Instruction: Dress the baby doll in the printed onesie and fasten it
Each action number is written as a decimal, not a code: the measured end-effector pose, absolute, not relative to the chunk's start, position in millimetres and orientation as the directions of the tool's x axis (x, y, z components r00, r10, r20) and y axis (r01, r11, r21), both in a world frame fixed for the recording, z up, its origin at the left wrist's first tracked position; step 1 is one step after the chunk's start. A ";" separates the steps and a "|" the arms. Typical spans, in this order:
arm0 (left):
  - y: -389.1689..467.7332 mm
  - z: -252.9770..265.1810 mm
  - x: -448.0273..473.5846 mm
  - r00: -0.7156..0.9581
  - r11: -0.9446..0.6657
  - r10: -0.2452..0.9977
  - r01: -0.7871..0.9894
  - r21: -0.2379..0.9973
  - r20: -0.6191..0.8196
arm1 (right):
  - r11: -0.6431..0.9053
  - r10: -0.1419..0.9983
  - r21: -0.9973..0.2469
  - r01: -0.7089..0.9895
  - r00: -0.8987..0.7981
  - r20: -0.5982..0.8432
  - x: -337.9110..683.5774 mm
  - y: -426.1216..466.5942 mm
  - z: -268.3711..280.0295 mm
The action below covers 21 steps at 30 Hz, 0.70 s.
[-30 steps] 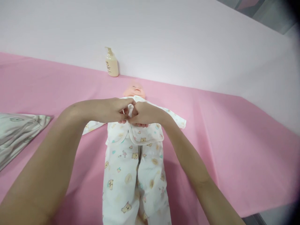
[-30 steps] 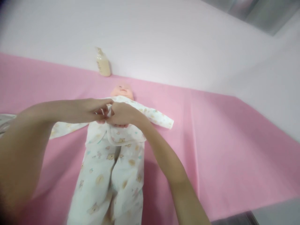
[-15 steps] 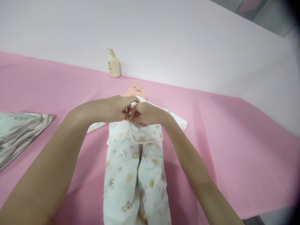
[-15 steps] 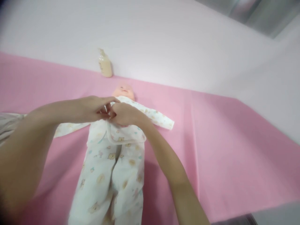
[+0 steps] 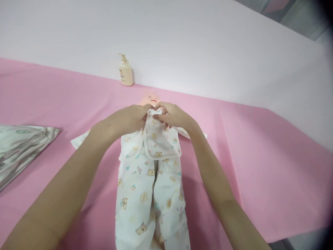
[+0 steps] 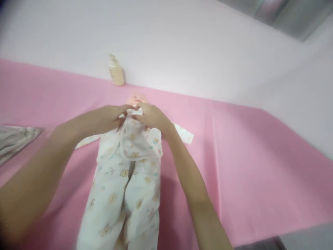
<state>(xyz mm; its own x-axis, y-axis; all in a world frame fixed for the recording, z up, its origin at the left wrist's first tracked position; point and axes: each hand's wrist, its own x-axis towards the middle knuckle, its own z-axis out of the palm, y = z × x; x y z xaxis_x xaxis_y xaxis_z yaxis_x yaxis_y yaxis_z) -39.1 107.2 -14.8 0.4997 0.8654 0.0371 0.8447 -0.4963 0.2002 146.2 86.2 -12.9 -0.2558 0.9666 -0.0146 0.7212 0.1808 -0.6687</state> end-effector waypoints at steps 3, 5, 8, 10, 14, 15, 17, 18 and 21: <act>105.2 -22.1 -26.3 0.492 -0.493 0.870 0.862 0.120 0.039 | 0.250 0.961 -0.620 0.744 -0.268 0.066 139.4 96.4 -26.9; 105.5 -27.3 -21.3 0.469 -0.472 0.882 0.878 0.084 0.054 | 0.283 0.958 -0.562 0.778 -0.252 0.134 133.4 105.4 -38.8; 107.7 -33.1 -19.1 0.456 -0.460 0.888 0.884 0.083 0.065 | 0.249 0.965 -0.523 0.815 -0.165 0.203 128.4 116.4 -51.9; 108.2 -32.9 -19.9 0.461 -0.465 0.885 0.878 0.113 0.059 | 0.207 0.972 -0.511 0.834 -0.118 0.201 127.8 119.5 -54.9; 104.8 -23.5 -24.8 0.485 -0.472 0.874 0.858 0.204 -0.017 | 0.163 0.981 -0.490 0.856 -0.087 0.174 127.5 117.2 -51.7; 103.9 -21.1 -26.5 0.499 -0.481 0.866 0.849 0.220 -0.033 | 0.157 0.982 -0.486 0.860 -0.084 0.169 126.9 116.0 -50.5; 102.8 -17.8 -29.3 0.522 -0.500 0.852 0.833 0.236 -0.037 | 0.145 0.984 -0.477 0.867 -0.075 0.162 125.1 114.1 -49.0; 102.6 -17.1 -30.1 0.529 -0.507 0.848 0.829 0.237 -0.034 | 0.141 0.985 -0.475 0.869 -0.073 0.159 124.2 113.5 -48.8; 102.0 -18.1 -28.7 0.525 -0.512 0.851 0.837 0.191 -0.016 | 0.151 0.982 -0.470 0.869 -0.076 0.175 122.8 112.3 -48.2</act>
